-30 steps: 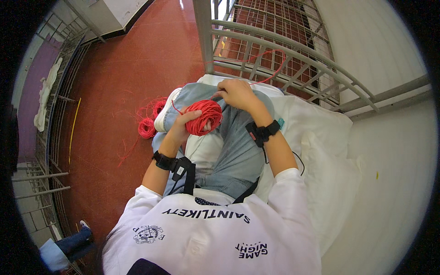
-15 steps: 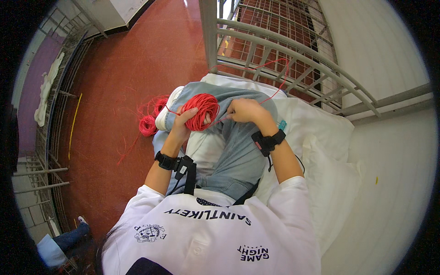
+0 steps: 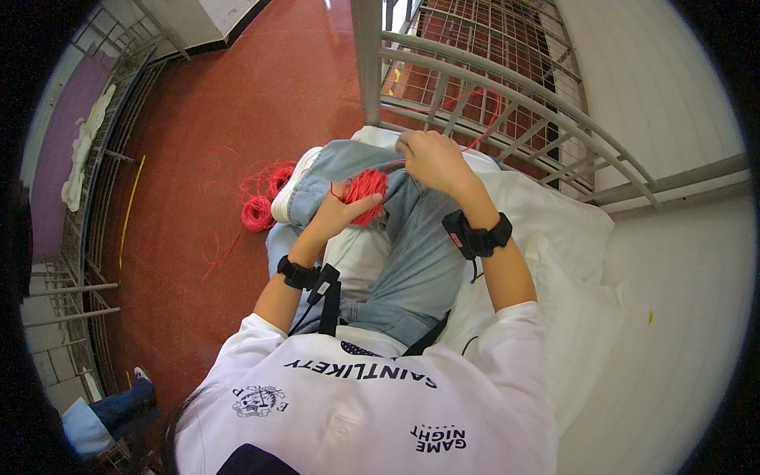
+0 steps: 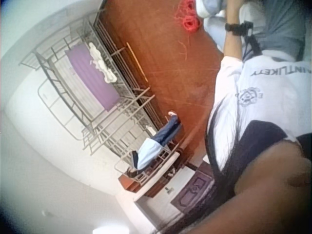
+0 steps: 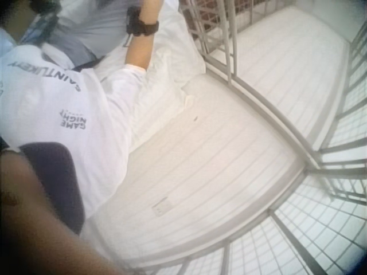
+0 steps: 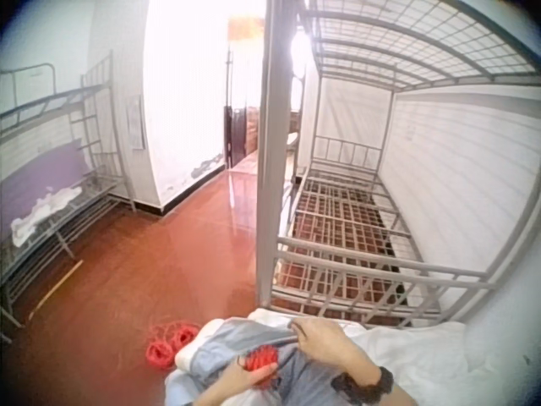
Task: The person winds red yarn by hand into a ball while sitting on a bed.
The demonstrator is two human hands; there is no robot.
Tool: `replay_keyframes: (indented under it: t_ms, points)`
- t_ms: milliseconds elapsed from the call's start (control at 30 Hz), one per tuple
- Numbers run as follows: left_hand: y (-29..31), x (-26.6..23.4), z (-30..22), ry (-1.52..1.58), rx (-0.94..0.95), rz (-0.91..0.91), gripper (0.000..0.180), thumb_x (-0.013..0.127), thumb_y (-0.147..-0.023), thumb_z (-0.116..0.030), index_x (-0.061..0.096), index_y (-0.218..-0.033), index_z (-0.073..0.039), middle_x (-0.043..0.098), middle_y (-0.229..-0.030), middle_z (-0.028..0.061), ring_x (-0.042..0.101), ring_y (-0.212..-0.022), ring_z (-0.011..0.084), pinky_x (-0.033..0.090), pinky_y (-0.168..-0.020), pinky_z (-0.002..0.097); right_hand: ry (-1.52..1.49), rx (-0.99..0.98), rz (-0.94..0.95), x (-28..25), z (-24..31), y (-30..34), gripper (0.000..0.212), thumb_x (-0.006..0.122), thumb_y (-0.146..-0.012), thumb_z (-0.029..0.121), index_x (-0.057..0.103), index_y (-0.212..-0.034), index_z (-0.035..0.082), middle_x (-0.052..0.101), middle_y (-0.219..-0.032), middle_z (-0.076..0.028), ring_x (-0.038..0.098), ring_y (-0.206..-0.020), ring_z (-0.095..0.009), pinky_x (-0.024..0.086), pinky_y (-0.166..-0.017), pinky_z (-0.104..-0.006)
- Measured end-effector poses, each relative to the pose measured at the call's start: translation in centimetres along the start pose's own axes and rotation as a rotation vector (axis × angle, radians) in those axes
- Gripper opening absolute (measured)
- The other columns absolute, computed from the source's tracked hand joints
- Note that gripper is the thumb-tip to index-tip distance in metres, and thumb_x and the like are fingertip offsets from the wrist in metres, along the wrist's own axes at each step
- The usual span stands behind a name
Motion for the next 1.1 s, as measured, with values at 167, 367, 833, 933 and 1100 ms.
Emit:
replay_keyframes:
  t_ms: [167, 367, 833, 933, 1100]
  points:
    - [-1.6, -2.6, 2.9, -0.111, 0.07, -0.327, 0.023, 0.067, -0.078, -0.024, 0.062, -0.079, -0.001, 0.061, -0.068, 0.0022, 0.054, -0.061, 0.0056, 0.044, -0.057, 0.0227, -0.142, 0.019, -0.078, -1.1, 5.1, 2.0, 0.023, 0.048, -0.083, 0.014, 0.059, -0.098, 0.002, 0.06, -0.083, -0.024, 0.058, -0.081, -0.039, 0.045, -0.073, -0.0461]
    - [-1.9, -2.0, 1.5, 0.394, 0.044, -0.291, 0.037, 0.054, -0.088, -0.032, 0.057, -0.102, 0.001, 0.064, -0.094, 0.0099, 0.06, -0.078, 0.0119, 0.048, -0.07, 0.0254, -0.438, 0.017, -0.131, 4.9, 7.6, 5.5, 0.016, 0.049, -0.083, 0.008, 0.055, -0.096, 0.0, 0.056, -0.072, -0.023, 0.058, -0.069, -0.036, 0.043, -0.06, -0.0382]
    - [-0.5, -3.2, -0.8, 0.898, 0.131, -0.211, 0.042, 0.055, -0.08, -0.016, 0.045, -0.115, 0.004, 0.061, -0.093, 0.0139, 0.06, -0.085, 0.018, 0.048, -0.082, 0.0296, -0.161, -0.28, 0.072, 6.2, 2.9, 4.6, 0.013, 0.05, -0.083, 0.011, 0.054, -0.092, 0.004, 0.058, -0.074, -0.016, 0.057, -0.07, -0.033, 0.044, -0.061, -0.039]
    - [-0.1, -2.4, -2.3, 0.927, 0.134, -0.162, 0.043, 0.055, -0.079, -0.016, 0.044, -0.116, 0.005, 0.06, -0.091, 0.0142, 0.06, -0.079, 0.0191, 0.049, -0.079, 0.0293, -0.107, -0.346, 0.189, 7.6, 2.6, 4.7, 0.014, 0.051, -0.081, 0.014, 0.053, -0.09, 0.004, 0.057, -0.075, -0.015, 0.055, -0.075, -0.033, 0.044, -0.066, -0.0402]
    - [0.6, -3.1, -2.0, 0.918, 0.132, -0.034, 0.046, 0.055, -0.077, -0.017, 0.044, -0.116, 0.005, 0.059, -0.092, 0.0155, 0.06, -0.076, 0.0196, 0.05, -0.075, 0.028, 0.061, -0.559, 0.074, 8.7, 1.3, 4.4, 0.015, 0.051, -0.08, 0.018, 0.052, -0.082, 0.004, 0.056, -0.076, -0.013, 0.054, -0.081, -0.029, 0.043, -0.071, -0.039]
Point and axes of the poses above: each hand's wrist, its own y-axis away from the middle knuckle, its own x-axis out of the palm, z = x × y, the point moved 3 cm from there along -y, towards the middle knuckle
